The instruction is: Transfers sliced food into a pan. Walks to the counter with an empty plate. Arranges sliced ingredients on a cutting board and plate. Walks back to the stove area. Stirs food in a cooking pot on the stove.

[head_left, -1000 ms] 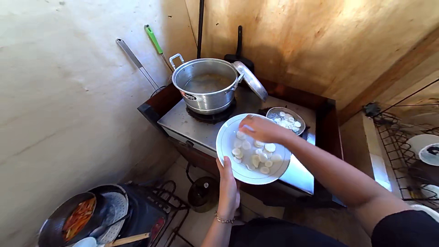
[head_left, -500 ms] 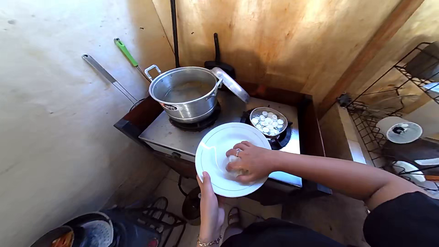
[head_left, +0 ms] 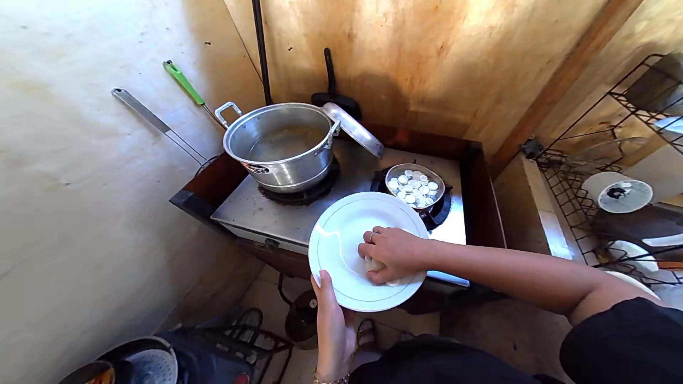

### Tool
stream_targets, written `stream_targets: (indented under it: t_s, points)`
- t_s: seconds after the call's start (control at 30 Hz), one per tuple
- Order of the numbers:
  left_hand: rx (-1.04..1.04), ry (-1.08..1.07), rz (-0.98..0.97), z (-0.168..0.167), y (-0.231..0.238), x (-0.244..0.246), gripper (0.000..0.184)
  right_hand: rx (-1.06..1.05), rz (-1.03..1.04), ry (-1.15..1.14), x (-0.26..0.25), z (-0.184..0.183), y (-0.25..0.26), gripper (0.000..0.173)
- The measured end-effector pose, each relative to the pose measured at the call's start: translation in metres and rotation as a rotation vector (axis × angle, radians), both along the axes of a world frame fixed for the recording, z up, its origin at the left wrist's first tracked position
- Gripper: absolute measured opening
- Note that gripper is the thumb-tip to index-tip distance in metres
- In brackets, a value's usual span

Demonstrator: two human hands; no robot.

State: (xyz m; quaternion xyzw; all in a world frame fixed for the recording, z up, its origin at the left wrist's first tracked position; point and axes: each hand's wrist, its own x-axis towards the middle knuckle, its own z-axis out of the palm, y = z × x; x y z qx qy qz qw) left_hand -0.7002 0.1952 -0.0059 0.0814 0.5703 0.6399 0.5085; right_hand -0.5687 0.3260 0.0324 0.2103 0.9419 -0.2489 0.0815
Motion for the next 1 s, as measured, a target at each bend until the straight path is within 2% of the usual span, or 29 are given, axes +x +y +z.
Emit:
stream_targets:
  t_s: [0.17,0.37,0.57,0.73,0.87,1.0]
  points:
    - [0.002,0.008,-0.012,-0.001,0.002,0.001,0.053,0.006,0.013,0.051,0.004,-0.005,-0.001,0.043]
    - [0.0,-0.022,-0.001,-0.002,0.007,0.002,0.054,0.061,0.12,0.205,0.003,-0.017,0.006,0.027]
    - [0.017,0.001,0.0,-0.002,0.015,-0.003,0.053,0.104,0.203,0.197,-0.004,-0.016,0.021,0.025]
    - [0.028,0.007,-0.009,-0.009,0.027,-0.006,0.054,0.058,-0.103,0.457,-0.008,-0.003,0.048,0.022]
    - [0.034,-0.012,0.005,-0.019,0.035,-0.009,0.055,0.094,-0.401,0.64,0.009,0.006,0.097,0.02]
    - [0.012,0.018,0.028,-0.024,0.039,-0.015,0.055,0.305,-0.703,0.533,0.047,-0.002,0.148,0.027]
